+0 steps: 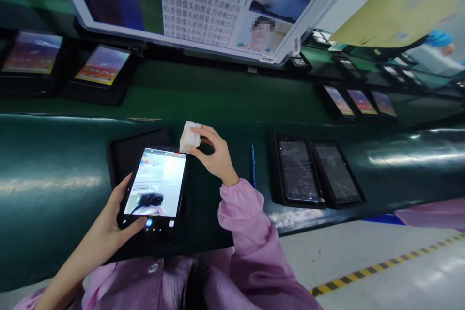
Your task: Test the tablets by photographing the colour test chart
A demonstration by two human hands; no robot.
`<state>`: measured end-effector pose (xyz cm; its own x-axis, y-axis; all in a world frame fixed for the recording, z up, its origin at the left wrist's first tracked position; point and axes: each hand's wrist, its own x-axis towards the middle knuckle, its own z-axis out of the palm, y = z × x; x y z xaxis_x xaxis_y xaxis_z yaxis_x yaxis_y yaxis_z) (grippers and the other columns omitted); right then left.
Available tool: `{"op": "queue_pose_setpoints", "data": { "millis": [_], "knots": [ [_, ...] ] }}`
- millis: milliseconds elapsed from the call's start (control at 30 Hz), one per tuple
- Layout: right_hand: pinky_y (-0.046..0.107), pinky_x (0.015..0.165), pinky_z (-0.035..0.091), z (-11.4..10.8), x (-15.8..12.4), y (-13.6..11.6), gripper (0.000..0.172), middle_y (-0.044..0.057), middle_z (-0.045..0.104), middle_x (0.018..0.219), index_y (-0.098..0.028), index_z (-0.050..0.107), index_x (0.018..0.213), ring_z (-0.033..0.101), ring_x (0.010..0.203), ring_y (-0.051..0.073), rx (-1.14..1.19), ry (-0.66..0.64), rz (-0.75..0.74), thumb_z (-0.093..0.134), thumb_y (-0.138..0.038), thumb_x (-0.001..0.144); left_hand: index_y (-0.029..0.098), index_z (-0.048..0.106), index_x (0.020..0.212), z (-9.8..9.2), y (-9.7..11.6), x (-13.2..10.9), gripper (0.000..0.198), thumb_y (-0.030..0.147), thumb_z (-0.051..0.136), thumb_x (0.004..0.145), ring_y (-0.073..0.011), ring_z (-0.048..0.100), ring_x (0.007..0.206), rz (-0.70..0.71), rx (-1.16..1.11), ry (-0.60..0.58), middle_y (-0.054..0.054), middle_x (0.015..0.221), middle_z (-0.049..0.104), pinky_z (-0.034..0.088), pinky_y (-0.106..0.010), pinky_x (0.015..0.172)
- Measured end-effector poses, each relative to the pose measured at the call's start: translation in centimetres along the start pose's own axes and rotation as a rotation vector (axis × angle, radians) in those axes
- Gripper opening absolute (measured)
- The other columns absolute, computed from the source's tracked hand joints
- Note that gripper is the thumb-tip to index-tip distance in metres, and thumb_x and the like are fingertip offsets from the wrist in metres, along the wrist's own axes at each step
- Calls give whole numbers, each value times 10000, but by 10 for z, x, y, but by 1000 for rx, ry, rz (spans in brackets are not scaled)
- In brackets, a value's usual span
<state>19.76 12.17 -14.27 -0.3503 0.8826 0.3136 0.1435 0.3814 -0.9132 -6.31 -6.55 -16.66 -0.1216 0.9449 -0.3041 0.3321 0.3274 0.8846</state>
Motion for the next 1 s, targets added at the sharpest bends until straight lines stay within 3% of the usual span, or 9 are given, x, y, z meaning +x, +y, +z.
{"op": "queue_pose_setpoints", "data": {
  "millis": [233,667,1000],
  "knots": [
    [470,1081,587,4,1,5,374,44,649,1411,-348,719,1294,630,1307,256,-44,-1,-49,770,-294,928,346,203,1654,-3,6,2,1009,492,793,849,-370,296,1599,-39,31,-41,-106,1737,296,261,-600,1295],
    [483,1051,606,5,2,4,373,26,656,1393,-358,712,1280,633,1298,262,-87,-2,-31,739,-265,920,297,177,1663,-2,8,2,1105,512,835,802,-395,319,1585,-49,117,-23,-151,1719,319,315,-598,1278],
    [493,1039,604,4,1,4,384,25,644,1420,-371,700,1297,622,1314,280,-88,-8,-10,737,-298,922,349,92,1678,-15,8,2,1167,452,851,797,-393,270,1605,-1,73,-150,-129,1755,237,268,-605,1291]
  ]
}}
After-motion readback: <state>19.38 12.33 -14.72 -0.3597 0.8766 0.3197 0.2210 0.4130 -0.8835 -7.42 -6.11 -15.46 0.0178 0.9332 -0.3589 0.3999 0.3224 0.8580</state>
